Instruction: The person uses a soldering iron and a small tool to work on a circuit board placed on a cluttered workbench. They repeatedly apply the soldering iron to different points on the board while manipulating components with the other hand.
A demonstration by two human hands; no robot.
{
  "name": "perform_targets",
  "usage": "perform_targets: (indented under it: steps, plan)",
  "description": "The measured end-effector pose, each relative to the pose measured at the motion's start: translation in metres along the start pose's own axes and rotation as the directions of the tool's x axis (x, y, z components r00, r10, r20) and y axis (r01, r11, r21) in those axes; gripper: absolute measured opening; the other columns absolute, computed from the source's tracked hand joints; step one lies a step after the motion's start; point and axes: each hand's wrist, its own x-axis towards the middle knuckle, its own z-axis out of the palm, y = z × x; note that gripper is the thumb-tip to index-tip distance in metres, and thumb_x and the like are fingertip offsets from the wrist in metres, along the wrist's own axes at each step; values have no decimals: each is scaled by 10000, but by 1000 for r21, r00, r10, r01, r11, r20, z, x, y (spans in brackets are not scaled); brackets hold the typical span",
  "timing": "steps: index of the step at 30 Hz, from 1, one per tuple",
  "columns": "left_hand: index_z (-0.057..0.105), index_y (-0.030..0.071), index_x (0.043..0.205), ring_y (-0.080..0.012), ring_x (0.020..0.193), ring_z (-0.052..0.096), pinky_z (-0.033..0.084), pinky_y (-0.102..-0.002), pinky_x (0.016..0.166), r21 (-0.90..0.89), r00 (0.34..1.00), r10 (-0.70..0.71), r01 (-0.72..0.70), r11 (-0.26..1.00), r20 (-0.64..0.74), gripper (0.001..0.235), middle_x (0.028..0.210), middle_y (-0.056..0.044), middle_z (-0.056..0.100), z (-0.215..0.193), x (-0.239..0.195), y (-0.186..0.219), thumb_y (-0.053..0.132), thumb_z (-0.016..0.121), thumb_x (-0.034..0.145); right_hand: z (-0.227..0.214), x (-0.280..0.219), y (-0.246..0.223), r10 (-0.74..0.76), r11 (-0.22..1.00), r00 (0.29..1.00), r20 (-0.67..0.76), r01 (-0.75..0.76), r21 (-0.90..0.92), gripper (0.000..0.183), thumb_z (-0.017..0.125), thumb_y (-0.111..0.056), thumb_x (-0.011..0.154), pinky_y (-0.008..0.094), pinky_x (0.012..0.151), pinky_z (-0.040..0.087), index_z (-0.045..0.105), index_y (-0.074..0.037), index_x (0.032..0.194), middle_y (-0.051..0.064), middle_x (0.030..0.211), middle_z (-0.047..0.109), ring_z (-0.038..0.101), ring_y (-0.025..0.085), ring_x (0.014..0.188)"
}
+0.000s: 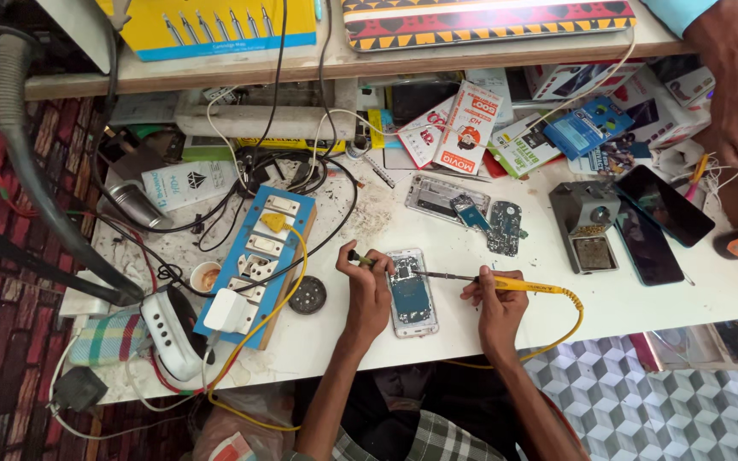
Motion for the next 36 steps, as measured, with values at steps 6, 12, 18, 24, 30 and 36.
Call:
perform_targets:
  steps: [6,12,18,24,30,36]
  plan:
    - [113,76,1389,-178,814,484,450,-356,844,-87,997,-65,61,994,-41,354,894,-98,530,1,-3,1,58,334,1113,0,0,1,16,999,1000,-5,-16,-31,215,622,-191,1043,248,565,485,525,-10,980,133,737,699,675,156,627]
    - [117,69,1451,-171,809,505,457,-349,866,-124,994,-78,69,990,-71,421,843,-86,519,6,1,0,141,345,1104,-1,0,4,15,999,1000,-2,-15,-44,216,609,-192,1048,261,567,501,526,-6,974,138,743,701,685,167,629]
    - [119,66,1457,-167,809,505,455,-350,861,-163,990,-111,95,982,-91,423,836,-80,523,8,1,-3,171,367,1131,-2,1,4,-1,1000,1000,-2,1,-15,222,597,-191,1059,271,574,501,517,-1,978,142,747,696,678,177,630]
    - [78,80,1460,-156,808,482,445,-342,866,-155,993,-105,94,984,-62,427,841,-66,506,6,-1,-8,135,342,1128,-4,7,4,36,992,999,-33,-32,120,239,620,-211,1052,277,565,505,525,-13,958,135,740,681,676,179,624]
    - [97,91,1434,-164,820,463,447,-348,868,-202,990,-127,111,973,-65,423,854,-72,490,8,-2,-8,91,380,1120,2,12,7,50,994,997,-57,-44,100,247,660,-217,1037,267,543,468,533,-16,969,129,725,659,630,171,586]
    - [132,84,1353,-168,793,475,445,-344,831,-116,978,-180,168,979,-104,380,823,-84,514,10,1,-6,90,416,1100,7,4,3,26,998,999,-34,-24,51,229,609,-218,1051,243,527,466,501,-41,954,108,704,668,641,142,579]
